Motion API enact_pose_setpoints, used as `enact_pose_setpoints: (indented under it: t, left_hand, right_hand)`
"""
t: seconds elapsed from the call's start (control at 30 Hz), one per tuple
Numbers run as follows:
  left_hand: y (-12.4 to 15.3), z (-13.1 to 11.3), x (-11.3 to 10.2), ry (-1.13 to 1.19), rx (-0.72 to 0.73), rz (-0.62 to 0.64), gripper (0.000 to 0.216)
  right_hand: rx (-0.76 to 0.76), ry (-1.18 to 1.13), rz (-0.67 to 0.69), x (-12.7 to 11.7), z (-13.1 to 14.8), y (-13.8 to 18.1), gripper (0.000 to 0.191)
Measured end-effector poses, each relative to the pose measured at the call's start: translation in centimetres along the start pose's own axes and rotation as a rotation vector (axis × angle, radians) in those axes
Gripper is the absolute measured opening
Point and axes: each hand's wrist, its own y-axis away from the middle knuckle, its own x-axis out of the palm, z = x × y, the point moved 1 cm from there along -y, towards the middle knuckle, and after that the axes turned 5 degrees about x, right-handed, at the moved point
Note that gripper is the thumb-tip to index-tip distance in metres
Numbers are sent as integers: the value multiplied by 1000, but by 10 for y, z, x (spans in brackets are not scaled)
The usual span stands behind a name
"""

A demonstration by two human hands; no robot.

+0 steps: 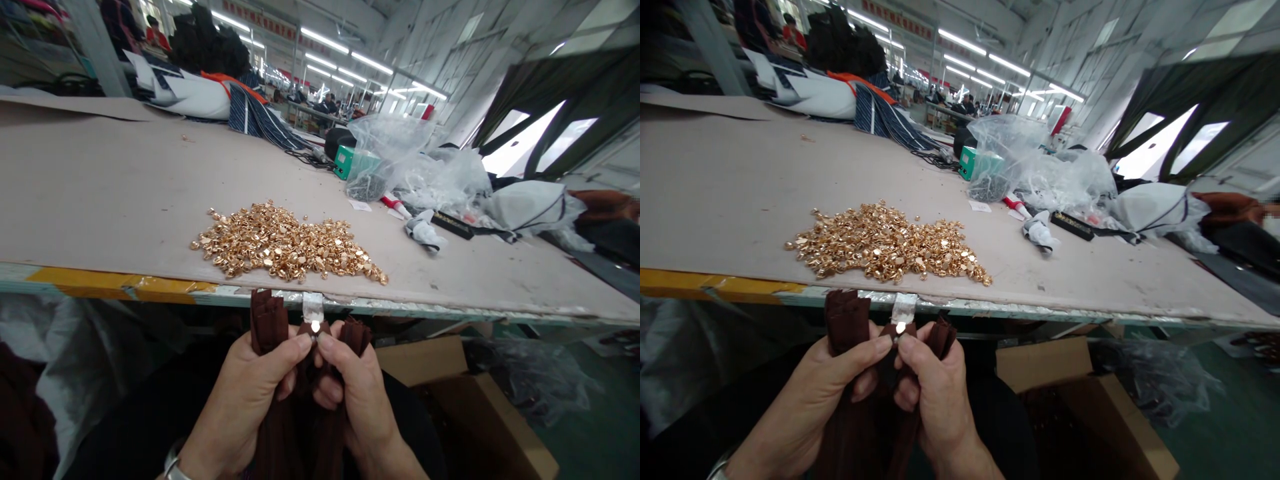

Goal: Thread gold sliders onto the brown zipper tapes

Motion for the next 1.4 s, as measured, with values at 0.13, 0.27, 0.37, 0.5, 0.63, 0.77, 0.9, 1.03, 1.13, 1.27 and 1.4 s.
enact_pose_setpoints:
  t: [0.13, 0.27, 0.37, 0.5, 0.63, 0.77, 0.9, 1.03, 1.13, 1.27, 1.4]
  left_hand:
    - [-2, -2, 3, -38, 36, -28, 29]
    - [-3, -3, 5, -75, 39, -65, 30]
    - [-2, -5, 6, -121, 31, -76, 32]
    - [1, -8, 5, -188, 45, -39, 35]
    - [0, -6, 3, -155, 27, 14, 38]
    - [-3, 0, 4, -30, -38, -8, 38]
    - [-8, 0, 8, 53, -79, -28, 39]
    - [-10, -4, 9, 0, -76, -63, 37]
    - [-7, -4, 8, 0, -79, -29, 33]
    - [2, 2, 9, 18, -45, 22, 28]
    - [6, 7, 9, 27, -34, 56, 29]
  right_hand:
    - [-14, 14, -3, 0, -1, -3, 27]
    - [-11, 85, 13, -2, 6, -7, 30]
    - [-33, 256, 12, -5, 17, -10, 33]
    - [-149, 540, -35, -3, 32, -11, 31]
    - [-270, 731, -41, 4, 36, -8, 29]
    - [-529, 1097, -182, 15, 40, -9, 24]
    - [-835, 1398, -397, 29, 56, -24, 23]
    - [-768, 1266, -307, 35, 70, -37, 17]
    - [-582, 1035, -12, 35, 71, -32, 10]
    - [-342, 940, 235, 25, 67, -17, 23]
    - [-287, 894, 109, 14, 70, -13, 32]
